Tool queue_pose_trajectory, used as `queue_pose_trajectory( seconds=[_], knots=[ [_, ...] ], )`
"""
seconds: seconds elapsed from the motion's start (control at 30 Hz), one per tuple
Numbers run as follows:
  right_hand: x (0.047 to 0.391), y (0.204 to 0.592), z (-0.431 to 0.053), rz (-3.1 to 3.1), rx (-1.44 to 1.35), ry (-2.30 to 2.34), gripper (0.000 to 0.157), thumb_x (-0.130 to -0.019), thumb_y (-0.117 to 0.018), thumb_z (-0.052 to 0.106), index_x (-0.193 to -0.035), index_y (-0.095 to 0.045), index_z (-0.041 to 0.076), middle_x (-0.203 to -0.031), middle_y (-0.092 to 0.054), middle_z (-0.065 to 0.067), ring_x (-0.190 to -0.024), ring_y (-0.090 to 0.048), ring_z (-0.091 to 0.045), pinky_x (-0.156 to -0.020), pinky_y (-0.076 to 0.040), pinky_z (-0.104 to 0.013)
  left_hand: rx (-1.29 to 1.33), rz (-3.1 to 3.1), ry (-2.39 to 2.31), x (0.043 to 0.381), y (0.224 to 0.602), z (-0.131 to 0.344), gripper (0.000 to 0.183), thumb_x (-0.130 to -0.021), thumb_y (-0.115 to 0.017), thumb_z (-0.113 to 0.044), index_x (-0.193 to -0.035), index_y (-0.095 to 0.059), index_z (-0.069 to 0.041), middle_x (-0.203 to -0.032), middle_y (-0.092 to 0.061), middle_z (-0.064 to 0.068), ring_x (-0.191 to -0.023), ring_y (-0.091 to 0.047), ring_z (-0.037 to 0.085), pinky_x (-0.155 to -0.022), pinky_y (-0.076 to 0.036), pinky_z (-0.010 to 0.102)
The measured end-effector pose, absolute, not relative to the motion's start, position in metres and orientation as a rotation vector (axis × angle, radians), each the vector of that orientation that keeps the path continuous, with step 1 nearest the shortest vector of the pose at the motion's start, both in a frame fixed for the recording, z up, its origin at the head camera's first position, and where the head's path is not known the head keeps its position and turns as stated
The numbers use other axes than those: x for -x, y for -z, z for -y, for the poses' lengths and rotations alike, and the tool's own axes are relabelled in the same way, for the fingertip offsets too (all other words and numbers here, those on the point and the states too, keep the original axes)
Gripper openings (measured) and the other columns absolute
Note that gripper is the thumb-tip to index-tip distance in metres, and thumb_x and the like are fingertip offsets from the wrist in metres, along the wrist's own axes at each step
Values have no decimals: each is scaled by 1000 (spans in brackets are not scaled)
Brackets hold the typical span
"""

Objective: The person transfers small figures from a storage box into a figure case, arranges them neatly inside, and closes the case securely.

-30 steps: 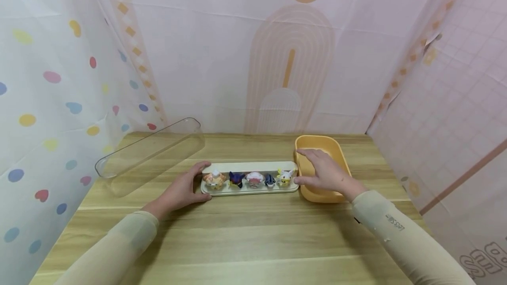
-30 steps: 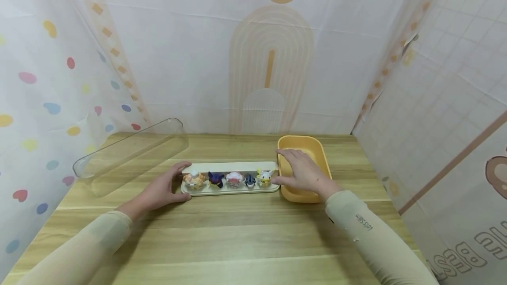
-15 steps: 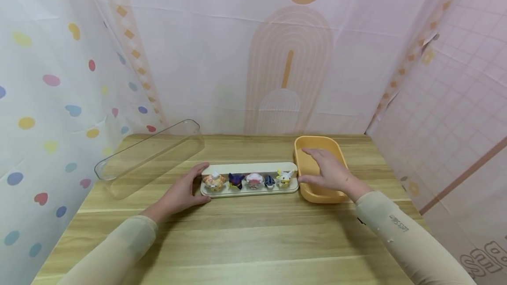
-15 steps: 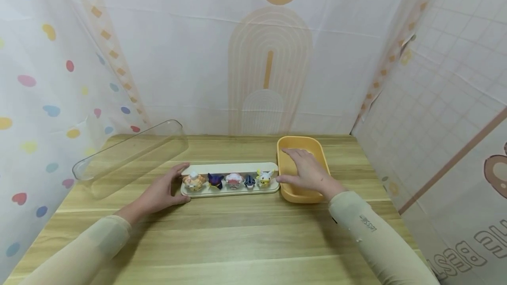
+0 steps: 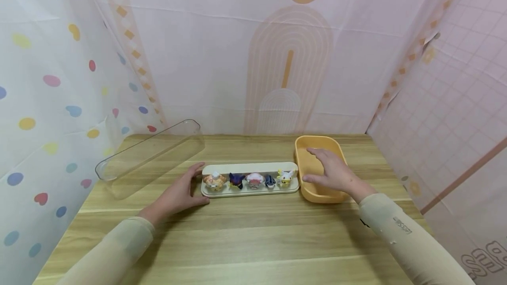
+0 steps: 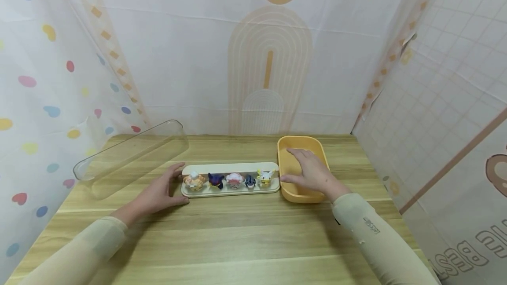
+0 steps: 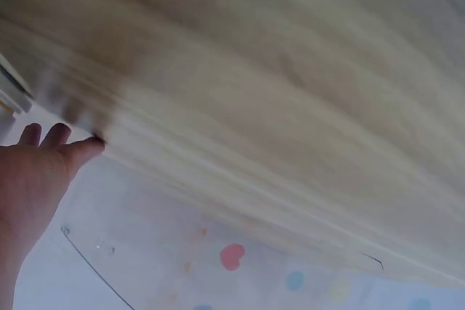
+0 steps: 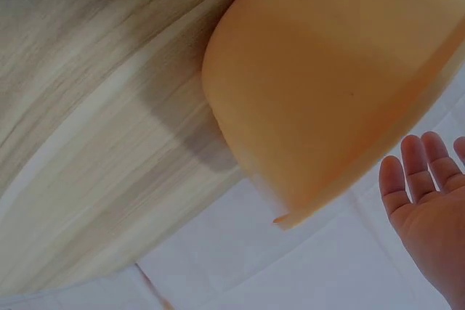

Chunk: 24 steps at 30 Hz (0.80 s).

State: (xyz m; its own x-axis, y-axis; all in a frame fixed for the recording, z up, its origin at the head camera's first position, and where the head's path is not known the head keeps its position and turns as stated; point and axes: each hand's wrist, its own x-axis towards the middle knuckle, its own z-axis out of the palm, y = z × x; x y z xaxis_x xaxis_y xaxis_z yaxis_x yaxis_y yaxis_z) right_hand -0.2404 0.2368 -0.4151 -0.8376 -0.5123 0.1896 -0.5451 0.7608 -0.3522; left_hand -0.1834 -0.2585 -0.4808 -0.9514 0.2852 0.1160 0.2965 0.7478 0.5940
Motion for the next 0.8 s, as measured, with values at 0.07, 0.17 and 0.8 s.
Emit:
queue_pose_trajectory(
  seconds=[0.07,0.17,0.8],
  knots=[
    [240,415,-238,2872,-855,-618,95,-90,-84,50,-161,-42,2,-158,-55,-24,-144,-53,-47,-122,-39,-64,452,2929,1029,181,477,261,119,-80,-95,-45,-168,-23,-10,-160,-50,28,-146,-48,54,-119,-36,73],
    [241,415,-239,2878,-845,-632,95,-91,-83,50,-161,-42,2,-159,-54,-24,-143,-53,-47,-122,-40,-64,411,2933,1087,178,472,266,119,-82,-92,-50,-169,-21,-11,-164,-46,27,-149,-45,54,-118,-37,74],
    [242,416,-252,2896,-796,-693,91,-93,-83,45,-161,-42,1,-159,-53,-24,-137,-57,-47,-115,-46,-64,302,2561,539,181,396,307,63,-90,-86,-30,-137,-62,5,-133,-69,30,-124,-61,52,-105,-48,65]
  ],
)
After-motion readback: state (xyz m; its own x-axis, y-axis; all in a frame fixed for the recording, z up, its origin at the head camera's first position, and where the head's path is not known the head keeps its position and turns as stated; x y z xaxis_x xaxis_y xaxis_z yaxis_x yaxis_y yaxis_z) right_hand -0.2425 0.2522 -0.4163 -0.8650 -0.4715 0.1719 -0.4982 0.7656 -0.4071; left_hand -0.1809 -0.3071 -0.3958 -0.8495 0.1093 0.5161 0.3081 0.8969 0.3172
